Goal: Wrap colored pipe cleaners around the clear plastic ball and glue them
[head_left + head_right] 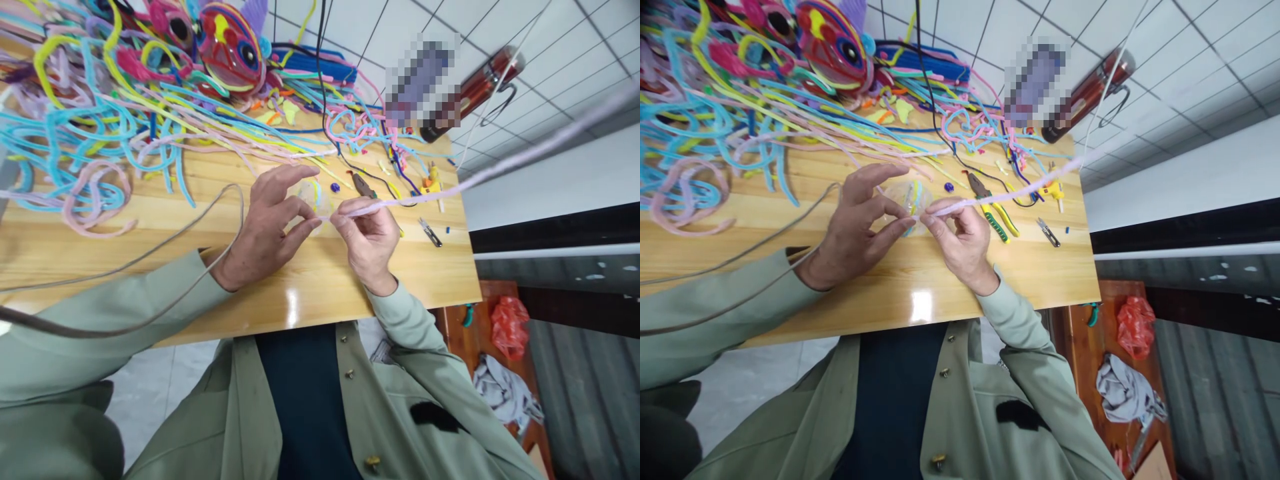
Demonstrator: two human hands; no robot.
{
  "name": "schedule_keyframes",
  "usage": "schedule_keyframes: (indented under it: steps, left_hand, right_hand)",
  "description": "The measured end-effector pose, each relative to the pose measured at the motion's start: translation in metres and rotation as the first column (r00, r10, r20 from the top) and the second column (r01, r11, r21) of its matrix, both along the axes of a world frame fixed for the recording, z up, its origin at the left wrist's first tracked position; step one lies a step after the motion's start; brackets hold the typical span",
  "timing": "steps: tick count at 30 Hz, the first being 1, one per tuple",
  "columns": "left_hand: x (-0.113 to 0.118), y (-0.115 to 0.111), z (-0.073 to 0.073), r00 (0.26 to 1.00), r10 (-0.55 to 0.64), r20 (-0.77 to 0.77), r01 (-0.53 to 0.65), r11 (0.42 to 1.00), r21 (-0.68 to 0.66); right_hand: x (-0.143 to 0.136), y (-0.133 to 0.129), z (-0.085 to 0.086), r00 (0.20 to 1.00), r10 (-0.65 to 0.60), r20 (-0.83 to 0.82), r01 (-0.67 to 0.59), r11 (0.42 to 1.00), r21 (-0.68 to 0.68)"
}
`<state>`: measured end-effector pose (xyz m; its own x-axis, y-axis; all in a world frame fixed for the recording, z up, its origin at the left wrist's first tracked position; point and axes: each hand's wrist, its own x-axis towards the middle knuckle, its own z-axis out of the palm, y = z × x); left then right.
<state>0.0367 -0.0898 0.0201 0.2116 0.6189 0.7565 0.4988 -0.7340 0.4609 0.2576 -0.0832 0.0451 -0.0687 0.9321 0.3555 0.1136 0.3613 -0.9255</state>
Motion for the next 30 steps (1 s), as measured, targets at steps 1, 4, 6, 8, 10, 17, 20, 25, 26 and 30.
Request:
schedule_keyframes:
  steps: [1,4,6,8,10,17,20,25,26,30]
  left_hand:
    - [0.001,-0.001,0.001,1.000,0.013,0.000,-0.013,1.000,-0.021]
    - [0.001,-0.004,0.001,1.000,0.027,0.003,-0.026,0.994,-0.106]
    - [0.001,-0.005,0.000,1.000,0.013,0.022,-0.010,0.991,-0.130]
    - [0.000,-0.006,-0.002,0.999,0.003,0.034,0.002,0.988,-0.157]
    - [-0.002,-0.006,-0.006,1.000,0.014,0.026,-0.008,0.981,-0.191]
    - [0.000,0.000,-0.033,0.998,0.060,-0.031,-0.066,0.963,-0.260]
    - [0.001,0.000,-0.037,0.999,0.036,-0.019,-0.040,0.967,-0.252]
    - [0.000,0.000,-0.034,1.000,0.001,0.014,0.003,0.959,-0.283]
    - [0.000,-0.001,-0.033,1.000,-0.008,0.023,0.014,0.957,-0.291]
    - [0.000,0.000,-0.033,0.999,-0.023,0.045,0.036,0.950,-0.310]
  right_hand:
    - [0.000,-0.001,-0.001,1.000,-0.014,0.005,0.014,1.000,0.009]
    - [0.001,0.000,0.001,0.999,-0.037,0.020,0.036,0.999,0.036]
    - [0.003,0.003,0.004,0.999,-0.029,0.015,0.029,0.999,0.039]
    - [0.006,0.009,0.005,1.000,-0.010,-0.003,0.010,1.000,0.015]
    - [0.009,0.018,0.004,1.000,0.015,-0.019,-0.015,1.000,-0.020]
    - [0.015,0.040,-0.007,0.983,0.165,-0.084,-0.177,0.972,-0.157]
    - [0.015,0.040,-0.009,0.984,0.167,-0.068,-0.176,0.974,-0.146]
    - [0.015,0.039,-0.013,0.988,0.150,-0.033,-0.153,0.980,-0.127]
    - [0.014,0.039,-0.014,0.989,0.145,-0.024,-0.147,0.981,-0.129]
    - [0.013,0.038,-0.018,0.993,0.120,-0.003,-0.119,0.985,-0.127]
